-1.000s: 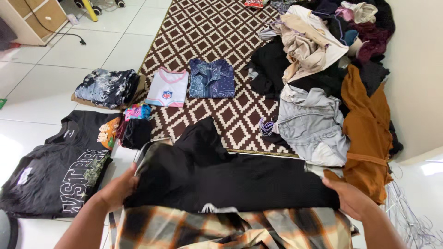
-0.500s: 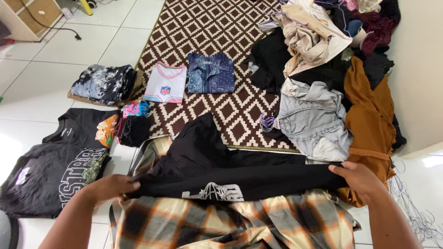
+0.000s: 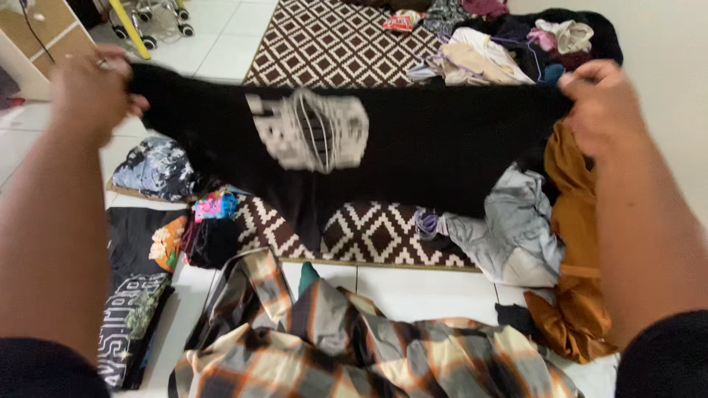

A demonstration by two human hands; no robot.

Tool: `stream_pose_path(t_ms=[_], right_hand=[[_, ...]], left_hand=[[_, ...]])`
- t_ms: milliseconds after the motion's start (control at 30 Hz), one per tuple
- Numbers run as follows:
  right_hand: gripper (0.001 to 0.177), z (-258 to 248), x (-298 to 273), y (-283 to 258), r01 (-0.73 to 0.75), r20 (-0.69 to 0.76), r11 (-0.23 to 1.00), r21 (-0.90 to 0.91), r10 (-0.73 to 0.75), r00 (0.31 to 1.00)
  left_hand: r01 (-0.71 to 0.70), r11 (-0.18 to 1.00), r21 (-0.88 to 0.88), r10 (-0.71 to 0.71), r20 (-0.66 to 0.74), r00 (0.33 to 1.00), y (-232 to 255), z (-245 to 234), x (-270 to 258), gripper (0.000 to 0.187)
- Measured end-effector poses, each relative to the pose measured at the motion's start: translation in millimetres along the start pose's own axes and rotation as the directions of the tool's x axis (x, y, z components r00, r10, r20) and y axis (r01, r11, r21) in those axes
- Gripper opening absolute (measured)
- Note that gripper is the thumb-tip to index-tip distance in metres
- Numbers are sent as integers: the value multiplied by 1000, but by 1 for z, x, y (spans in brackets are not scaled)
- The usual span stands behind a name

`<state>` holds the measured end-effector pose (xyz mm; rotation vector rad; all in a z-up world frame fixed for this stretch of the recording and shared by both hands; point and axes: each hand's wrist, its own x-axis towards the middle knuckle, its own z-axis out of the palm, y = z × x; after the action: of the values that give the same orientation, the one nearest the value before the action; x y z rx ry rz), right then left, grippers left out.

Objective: The person folds clean clothes on the floor, laying each garment flat, smoothing it, and folding it before setting it on a pile with other folded items. They handle t-shirts, a patterned button-up shirt, and other garments one at a time.

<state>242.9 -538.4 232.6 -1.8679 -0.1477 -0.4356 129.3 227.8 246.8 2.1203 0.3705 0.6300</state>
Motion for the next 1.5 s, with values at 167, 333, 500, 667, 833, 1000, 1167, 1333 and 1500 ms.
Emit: stream_pose_path(t_ms=[167,333,500,667,833,1000,1167,1333,1500], right_hand=[[14,13,-18,-67,93,22,984,154,-98,995],[10,38,-75,-23,-77,45,951,-299,95,994],[25,82,-160,123,-151,286,913,-379,271,919],[26,133,-255,248,-187,374,842,-506,409,833],[23,140,-274,280,-122,358,695,-708,503,787],[19,130,-271,276,-185,410,685,-705,607,681],[13,133,-282,287,-124,408,593,-796,676,614],[30,151,-283,299,-193,277,691,-697,507,816],[18,158,-286,305,-218,263,707,-673,504,823]], left_hand=[[-233,943,-237,215,-99,972,17,-27,1,21],[57,997,-47,-56,18,998,-68,-25,-59,23],[377,908,180,-408,181,895,-215,42,-156,27],[392,804,448,-492,130,861,-319,99,-248,42],[361,764,535,-451,43,891,-333,110,-276,44],[341,762,551,-430,36,902,-298,102,-271,36],[222,778,587,-338,94,937,-294,101,-270,35],[122,850,513,-260,207,943,-329,99,-274,53],[144,812,566,-303,196,933,-340,101,-274,37]])
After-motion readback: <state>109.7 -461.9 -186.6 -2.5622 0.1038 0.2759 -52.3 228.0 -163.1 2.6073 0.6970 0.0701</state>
